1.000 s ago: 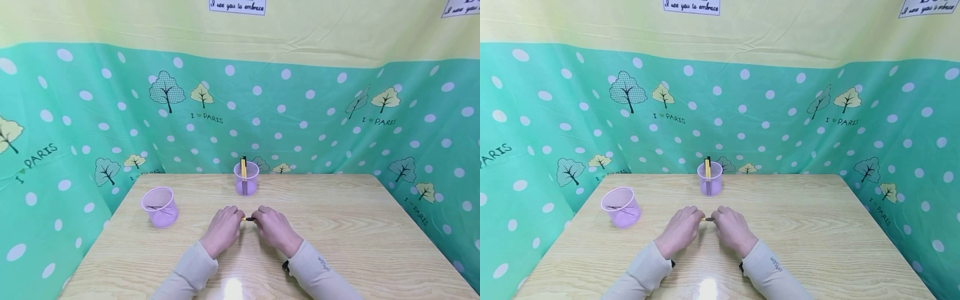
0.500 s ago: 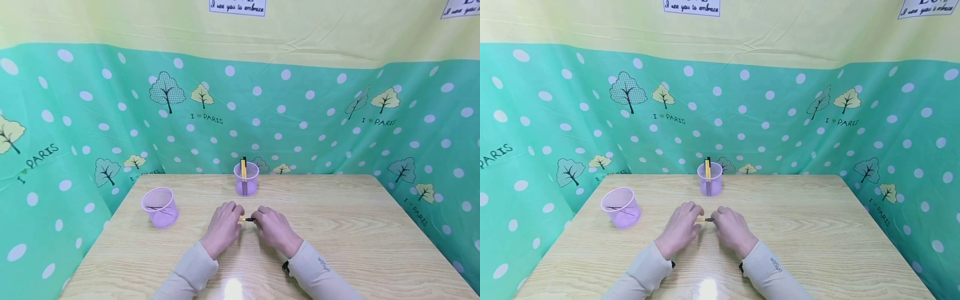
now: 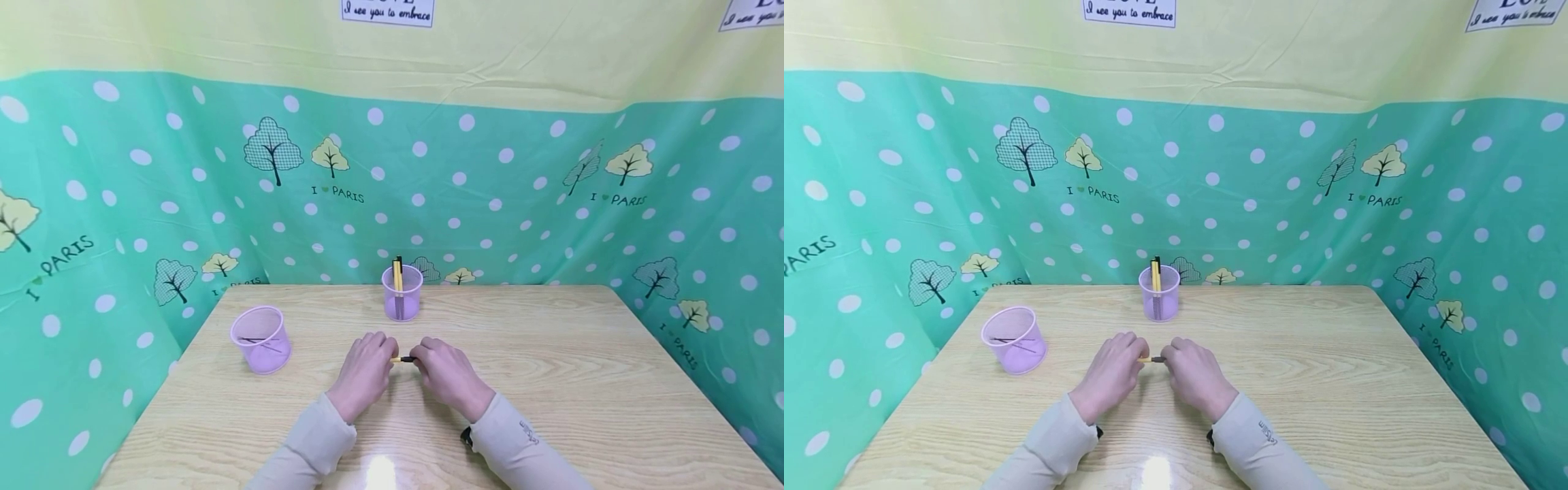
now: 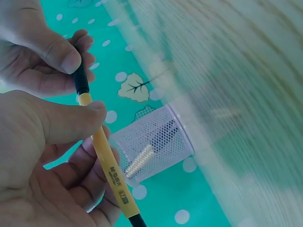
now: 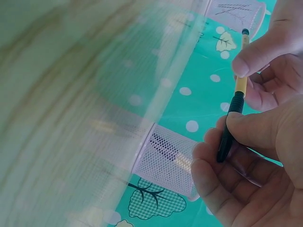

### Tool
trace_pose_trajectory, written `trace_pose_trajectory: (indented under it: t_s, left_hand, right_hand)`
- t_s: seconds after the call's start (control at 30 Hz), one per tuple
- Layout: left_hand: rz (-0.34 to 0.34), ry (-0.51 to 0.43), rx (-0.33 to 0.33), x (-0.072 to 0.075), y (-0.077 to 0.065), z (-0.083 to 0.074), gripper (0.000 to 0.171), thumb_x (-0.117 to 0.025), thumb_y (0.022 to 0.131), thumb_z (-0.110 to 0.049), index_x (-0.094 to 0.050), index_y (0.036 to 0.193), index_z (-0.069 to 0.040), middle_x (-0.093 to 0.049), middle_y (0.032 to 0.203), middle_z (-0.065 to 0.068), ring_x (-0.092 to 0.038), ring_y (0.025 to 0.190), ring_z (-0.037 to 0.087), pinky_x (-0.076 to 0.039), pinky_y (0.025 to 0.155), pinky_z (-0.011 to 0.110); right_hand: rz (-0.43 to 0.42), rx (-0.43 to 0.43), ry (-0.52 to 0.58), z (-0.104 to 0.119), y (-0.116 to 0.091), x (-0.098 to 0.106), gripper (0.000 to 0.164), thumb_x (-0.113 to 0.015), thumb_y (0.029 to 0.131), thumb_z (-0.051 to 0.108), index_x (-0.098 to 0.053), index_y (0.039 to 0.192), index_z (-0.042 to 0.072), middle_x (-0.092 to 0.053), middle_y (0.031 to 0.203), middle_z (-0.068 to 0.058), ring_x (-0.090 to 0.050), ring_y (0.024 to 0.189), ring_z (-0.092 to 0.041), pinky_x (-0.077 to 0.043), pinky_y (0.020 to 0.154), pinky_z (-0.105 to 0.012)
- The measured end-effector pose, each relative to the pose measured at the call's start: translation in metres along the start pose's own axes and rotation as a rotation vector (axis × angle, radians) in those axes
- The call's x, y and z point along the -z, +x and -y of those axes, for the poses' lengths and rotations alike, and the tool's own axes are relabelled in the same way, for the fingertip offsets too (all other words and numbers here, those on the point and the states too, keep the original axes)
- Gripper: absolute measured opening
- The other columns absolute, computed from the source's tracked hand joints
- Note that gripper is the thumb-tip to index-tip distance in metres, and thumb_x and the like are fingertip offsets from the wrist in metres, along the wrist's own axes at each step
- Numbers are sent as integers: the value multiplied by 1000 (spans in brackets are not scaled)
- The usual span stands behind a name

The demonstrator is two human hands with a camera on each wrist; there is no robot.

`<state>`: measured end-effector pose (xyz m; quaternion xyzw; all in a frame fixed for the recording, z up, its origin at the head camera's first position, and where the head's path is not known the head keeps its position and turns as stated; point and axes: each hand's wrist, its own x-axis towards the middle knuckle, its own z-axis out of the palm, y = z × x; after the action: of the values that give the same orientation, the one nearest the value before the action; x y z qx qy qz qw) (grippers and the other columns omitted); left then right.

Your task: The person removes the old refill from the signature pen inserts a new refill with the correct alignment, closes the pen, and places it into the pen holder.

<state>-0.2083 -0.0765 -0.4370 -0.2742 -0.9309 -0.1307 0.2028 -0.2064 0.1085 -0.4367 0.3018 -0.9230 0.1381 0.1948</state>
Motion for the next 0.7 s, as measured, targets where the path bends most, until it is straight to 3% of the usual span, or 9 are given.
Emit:
trace_pose_trajectory:
  t_s: [0.7]
  left_hand:
    - [30,45,-25,1,0,-1,14,-72,78,-6,-68,90,-13,-59,81,-2,-54,74,18,-42,62,28]
  right_hand:
    - [-3,-1,-11,0,-1,0,7,-70,83,7,-70,86,13,-52,74,7,-53,67,-10,-47,55,-26]
